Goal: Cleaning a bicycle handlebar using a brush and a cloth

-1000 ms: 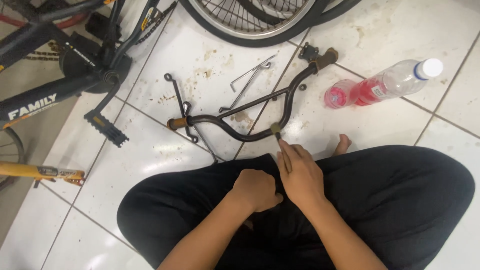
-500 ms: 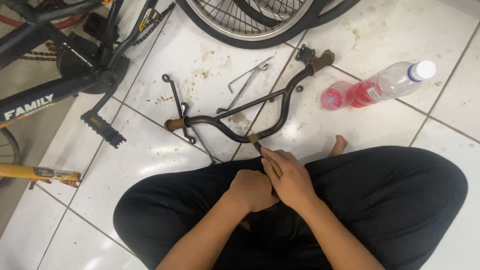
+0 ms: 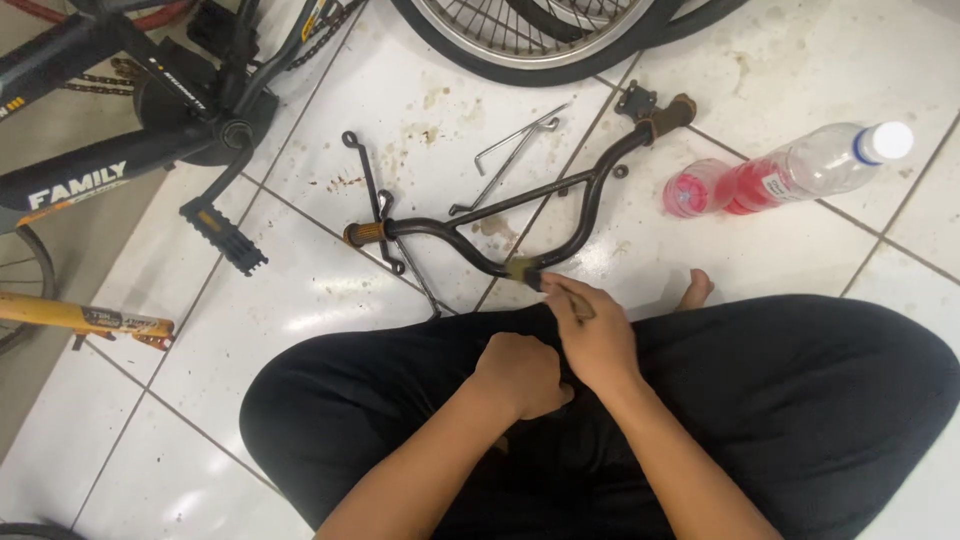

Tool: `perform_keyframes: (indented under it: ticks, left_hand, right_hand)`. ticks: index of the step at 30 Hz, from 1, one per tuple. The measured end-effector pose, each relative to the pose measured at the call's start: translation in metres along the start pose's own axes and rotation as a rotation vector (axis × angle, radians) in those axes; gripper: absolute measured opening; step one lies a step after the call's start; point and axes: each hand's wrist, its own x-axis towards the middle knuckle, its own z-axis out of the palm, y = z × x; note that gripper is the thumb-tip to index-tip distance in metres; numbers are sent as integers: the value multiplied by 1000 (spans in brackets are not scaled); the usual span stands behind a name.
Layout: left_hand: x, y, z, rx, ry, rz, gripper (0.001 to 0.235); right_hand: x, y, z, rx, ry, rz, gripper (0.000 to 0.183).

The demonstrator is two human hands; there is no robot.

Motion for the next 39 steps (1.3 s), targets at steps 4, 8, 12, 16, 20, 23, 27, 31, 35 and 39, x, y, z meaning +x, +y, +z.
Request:
perform_keyframes:
  ticks: [4, 8, 12, 16, 20, 23, 27, 31, 35, 39]
  left_hand:
    - [-1, 4, -3, 44, -18, -3, 40]
    - [1, 5, 0, 69, -29, 33, 42]
    - [1, 1, 2, 47, 16, 35, 43]
    - [5, -1, 4, 37, 7, 7, 41]
    - [7, 0, 5, 41, -11, 38, 42]
    - [5, 2, 0, 46, -28, 37, 42]
    - [4, 3, 0, 10, -7, -15, 41]
    - [10, -1, 4, 21, -12, 31, 43]
    - [4, 3, 0, 34, -18, 36, 41]
    - [5, 2, 0, 1, -5, -22, 41]
  right_hand:
    - [-6, -14, -6, -99, 110, -11, 35]
    - [-1, -7, 8, 48, -2, -31, 35]
    - [1, -7, -2, -136, 40, 27, 33]
    - [2, -4, -4, -141, 100, 35, 32]
    - [1, -6, 5, -6, 56, 2, 33]
    - [1, -6, 1, -74, 58, -31, 33]
    - [2, -5, -16, -191, 173, 2, 34]
    - [-4, -11, -2, -96, 180, -10, 33]
    - [-5, -13, -4, -130, 51, 11, 37]
    - [-2, -9, -20, -259, 198, -25, 36]
